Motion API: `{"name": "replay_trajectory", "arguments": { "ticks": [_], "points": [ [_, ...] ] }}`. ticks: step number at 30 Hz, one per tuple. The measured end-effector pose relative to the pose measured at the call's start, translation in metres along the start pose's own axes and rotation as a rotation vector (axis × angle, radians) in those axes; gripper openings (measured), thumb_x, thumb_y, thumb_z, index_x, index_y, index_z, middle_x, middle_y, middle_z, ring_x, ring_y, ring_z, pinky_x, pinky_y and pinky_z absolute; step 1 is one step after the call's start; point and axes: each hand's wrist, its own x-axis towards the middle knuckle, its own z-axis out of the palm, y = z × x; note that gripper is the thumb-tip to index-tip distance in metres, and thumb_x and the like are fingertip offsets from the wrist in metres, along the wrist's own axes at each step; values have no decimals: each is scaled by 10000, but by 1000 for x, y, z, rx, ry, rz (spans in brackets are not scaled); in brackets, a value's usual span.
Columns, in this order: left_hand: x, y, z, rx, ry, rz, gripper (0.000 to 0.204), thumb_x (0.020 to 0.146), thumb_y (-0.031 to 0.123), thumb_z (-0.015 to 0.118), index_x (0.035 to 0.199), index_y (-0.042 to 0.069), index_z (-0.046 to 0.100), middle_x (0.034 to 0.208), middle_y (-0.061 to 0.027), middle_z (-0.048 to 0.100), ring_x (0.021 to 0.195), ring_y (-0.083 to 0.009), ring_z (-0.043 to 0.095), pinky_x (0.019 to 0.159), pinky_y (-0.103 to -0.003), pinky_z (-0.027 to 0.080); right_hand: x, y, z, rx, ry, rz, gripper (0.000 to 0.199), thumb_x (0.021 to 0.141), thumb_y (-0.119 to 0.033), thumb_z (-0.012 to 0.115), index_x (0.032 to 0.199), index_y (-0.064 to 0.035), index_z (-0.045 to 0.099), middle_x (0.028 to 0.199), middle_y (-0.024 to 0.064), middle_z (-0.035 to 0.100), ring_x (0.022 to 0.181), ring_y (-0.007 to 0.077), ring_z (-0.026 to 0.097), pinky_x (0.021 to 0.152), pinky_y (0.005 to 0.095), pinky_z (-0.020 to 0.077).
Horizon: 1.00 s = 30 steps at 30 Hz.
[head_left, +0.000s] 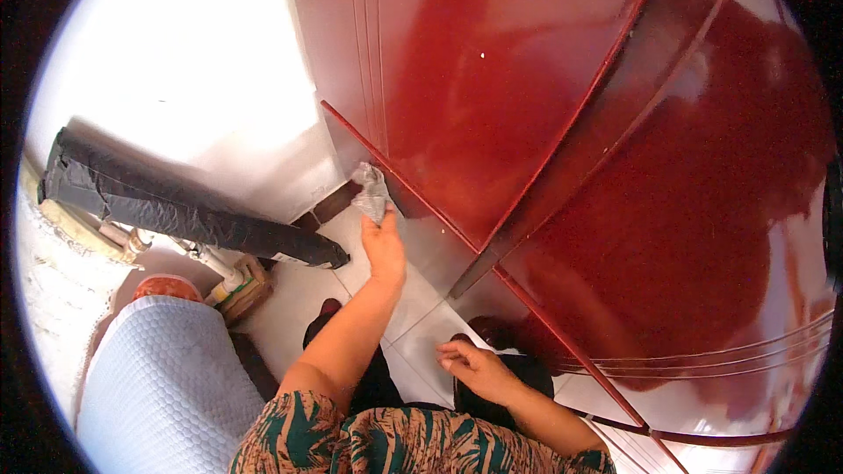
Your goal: The person wipes the exterior surfaces of a wooden wardrobe using a cloth, reaching various panels and corners.
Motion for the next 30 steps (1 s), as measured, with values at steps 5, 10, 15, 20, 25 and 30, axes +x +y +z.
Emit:
{"name": "replay_trajectory", "arguments": {
  "ticks": [5, 10, 15, 20, 25, 30],
  "points": [
    [-47, -19, 5, 124, -170, 203, 360, 906, 148, 546, 1213, -18, 458, 1223, -158, 421, 1156, -271, 418, 982, -346, 326, -15, 16, -12, -78, 6, 47, 329, 921, -240, 567, 1177, -34, 547, 1070, 137, 647, 955, 229, 626, 831, 324, 485],
    [-93, 11, 3, 400, -366, 598, 567, 828, 104, 609, 1326, 16, 355, 1356, -223, 294, 1265, -380, 318, 1082, -455, 230, -22, 5, -16, -47, 75, 17, 321, 924, -232, 559, 1171, -28, 538, 1067, 142, 647, 973, 251, 626, 836, 338, 487],
    [-83, 12, 12, 463, -347, 596, 649, 867, 195, 540, 1422, 18, 253, 1465, -235, 190, 1340, -421, 214, 1096, -487, 188, -14, 3, -11, -151, -33, 8, 331, 924, -240, 558, 1176, -26, 546, 1086, 145, 644, 1006, 258, 616, 860, 351, 478],
    [-9, 31, 33, 43, -152, 273, 694, 960, 430, 414, 1462, 17, 169, 1523, -165, 139, 1405, -273, 149, 1140, -372, 125, 9, -13, 6, -226, -192, -9, 297, 924, -115, 532, 1197, 2, 529, 1101, 130, 636, 1033, 209, 612, 882, 314, 472],
    [42, 26, 16, -203, -220, -72, 867, 924, 654, 246, 1470, -5, 115, 1536, -129, 120, 1416, -235, 97, 1146, -337, 81, 30, 3, 24, -512, -288, -93, 375, 895, -274, 552, 1176, -26, 551, 1080, 220, 614, 957, 378, 606, 830, 431, 487],
    [-63, 2, 40, 60, -253, 305, 763, 968, 540, 259, 1482, 28, 24, 1550, -167, -14, 1431, -307, -4, 1145, -435, 33, 49, 20, 26, -696, -435, 0, 457, 877, -310, 568, 1229, -22, 521, 1142, 221, 595, 999, 396, 589, 871, 457, 467]
  ]
}}
